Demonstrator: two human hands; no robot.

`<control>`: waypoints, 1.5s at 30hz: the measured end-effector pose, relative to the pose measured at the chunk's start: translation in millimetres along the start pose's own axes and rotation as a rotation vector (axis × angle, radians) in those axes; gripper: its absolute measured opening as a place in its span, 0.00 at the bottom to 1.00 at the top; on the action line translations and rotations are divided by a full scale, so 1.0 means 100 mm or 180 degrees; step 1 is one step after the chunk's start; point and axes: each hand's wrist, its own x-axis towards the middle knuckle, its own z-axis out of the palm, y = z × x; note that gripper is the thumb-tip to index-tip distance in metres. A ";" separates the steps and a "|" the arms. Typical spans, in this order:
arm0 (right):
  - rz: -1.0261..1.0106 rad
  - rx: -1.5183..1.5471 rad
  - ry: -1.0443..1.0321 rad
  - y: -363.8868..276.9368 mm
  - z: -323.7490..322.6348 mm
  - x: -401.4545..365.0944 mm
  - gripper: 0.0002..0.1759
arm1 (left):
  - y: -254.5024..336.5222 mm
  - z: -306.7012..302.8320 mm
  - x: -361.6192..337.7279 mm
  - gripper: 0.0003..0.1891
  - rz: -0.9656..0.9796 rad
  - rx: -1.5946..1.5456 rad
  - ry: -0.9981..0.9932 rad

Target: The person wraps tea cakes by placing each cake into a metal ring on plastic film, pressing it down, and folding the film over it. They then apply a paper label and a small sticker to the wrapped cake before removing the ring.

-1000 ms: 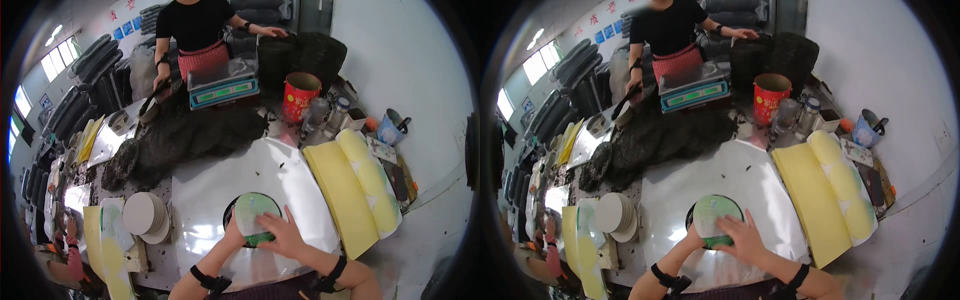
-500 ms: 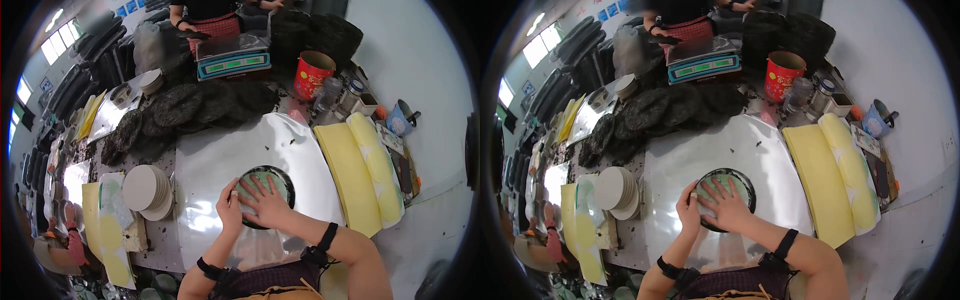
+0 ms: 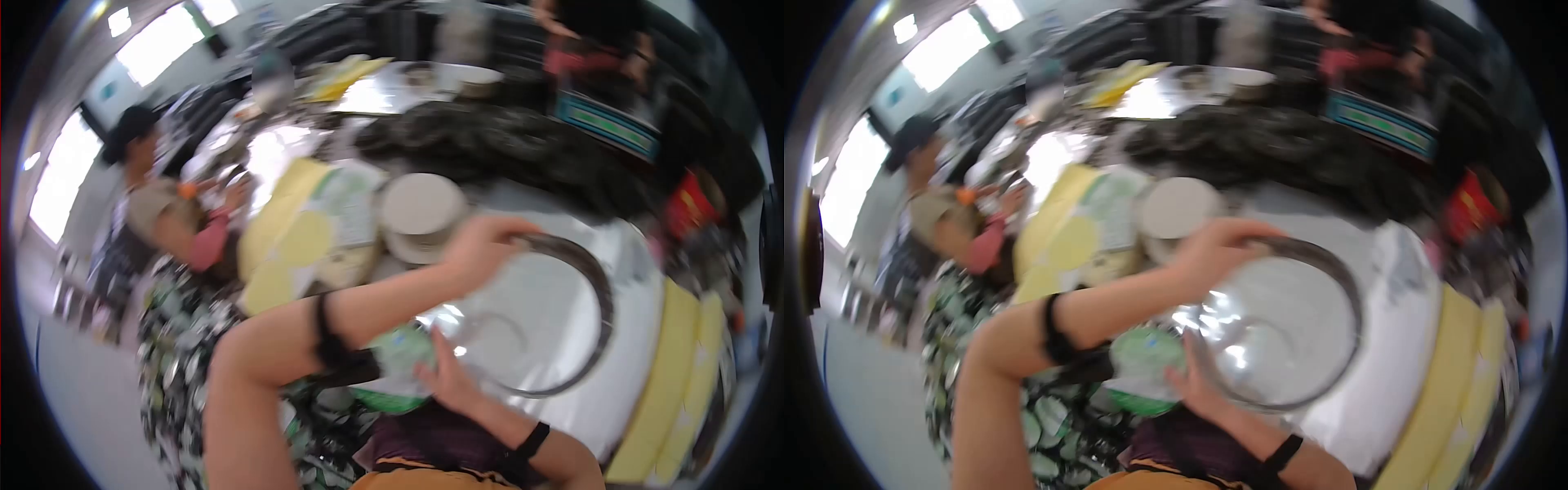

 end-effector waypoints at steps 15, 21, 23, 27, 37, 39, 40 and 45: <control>0.0162 -0.2971 -0.0768 -0.27 -1.56 -0.49 0.32 | -2.04 0.19 -0.84 0.12 0.2097 0.1316 -0.1358; -0.0624 -0.3072 -0.0239 0.19 -1.63 -0.18 0.23 | -2.07 0.47 -0.59 0.11 0.1957 0.1422 -0.1539; -0.0242 -0.3131 -0.0141 0.08 -1.71 -0.07 0.23 | -1.99 0.39 -0.45 0.09 0.1910 0.1727 -0.2223; 0.0194 -0.3240 0.0218 0.09 -1.97 -0.28 0.21 | -1.84 0.32 -0.28 0.06 0.1686 0.1465 -0.2843; -0.0167 -0.2174 0.0497 -0.65 -1.78 -1.09 0.19 | -1.22 0.30 0.27 0.11 0.0002 0.0985 -0.1893; -0.0224 -0.2125 -0.0569 -0.72 -1.45 -1.03 0.21 | -0.96 0.28 0.50 0.15 0.0851 0.0886 -0.0878; -0.0273 -0.2114 -0.0570 -0.61 -1.32 -1.09 0.19 | -0.66 0.21 0.45 0.15 0.0890 0.0910 -0.0895; 0.0178 -0.2965 0.0645 -0.12 -1.75 -0.75 0.11 | -0.07 0.05 0.11 0.06 0.2090 0.0822 -0.1157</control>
